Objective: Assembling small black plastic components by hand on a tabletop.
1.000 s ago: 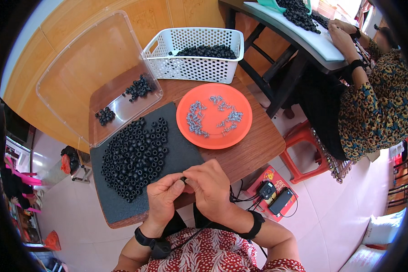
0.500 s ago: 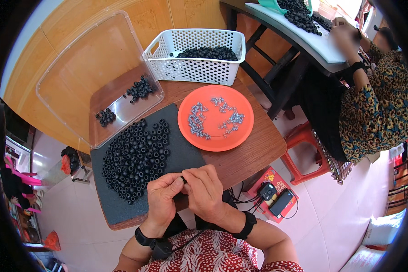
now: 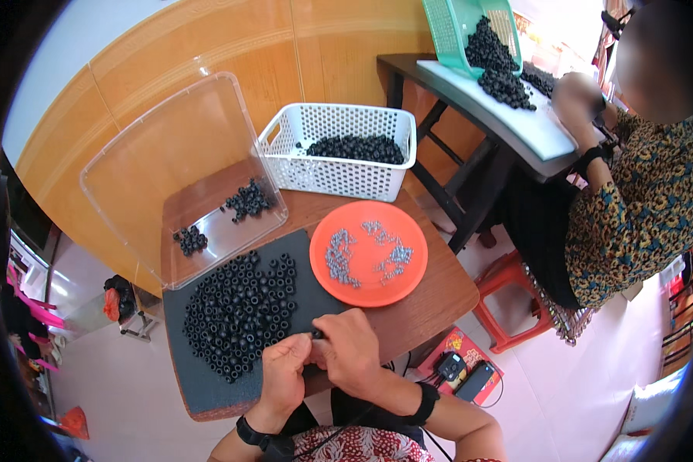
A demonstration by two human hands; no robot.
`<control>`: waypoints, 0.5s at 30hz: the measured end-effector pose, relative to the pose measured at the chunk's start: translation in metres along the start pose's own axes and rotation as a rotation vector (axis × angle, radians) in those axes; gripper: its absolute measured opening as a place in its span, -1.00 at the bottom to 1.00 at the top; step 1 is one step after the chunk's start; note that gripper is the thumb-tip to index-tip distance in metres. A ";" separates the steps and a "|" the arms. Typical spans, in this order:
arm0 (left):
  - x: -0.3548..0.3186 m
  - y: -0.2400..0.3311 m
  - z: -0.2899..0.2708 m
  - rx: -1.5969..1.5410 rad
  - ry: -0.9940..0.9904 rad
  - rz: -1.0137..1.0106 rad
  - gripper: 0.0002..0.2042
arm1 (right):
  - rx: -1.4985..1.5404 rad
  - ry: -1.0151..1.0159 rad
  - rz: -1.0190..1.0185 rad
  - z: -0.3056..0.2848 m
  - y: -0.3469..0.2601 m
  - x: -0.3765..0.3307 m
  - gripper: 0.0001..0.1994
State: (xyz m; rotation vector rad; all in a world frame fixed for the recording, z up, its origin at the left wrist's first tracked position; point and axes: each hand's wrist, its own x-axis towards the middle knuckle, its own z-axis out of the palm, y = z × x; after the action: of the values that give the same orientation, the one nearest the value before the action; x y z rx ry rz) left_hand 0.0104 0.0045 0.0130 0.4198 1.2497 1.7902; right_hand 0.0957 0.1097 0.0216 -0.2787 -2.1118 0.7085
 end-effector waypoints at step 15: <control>0.011 0.000 -0.009 -0.060 -0.034 -0.089 -0.71 | -0.486 0.134 -0.115 -0.019 0.113 0.201 -0.63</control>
State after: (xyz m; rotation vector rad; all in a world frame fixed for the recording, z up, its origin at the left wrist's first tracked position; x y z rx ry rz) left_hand -0.0022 0.0082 0.0071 0.3531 1.1702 1.7340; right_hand -0.0157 0.2965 0.0998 -0.4495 -2.1262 0.0964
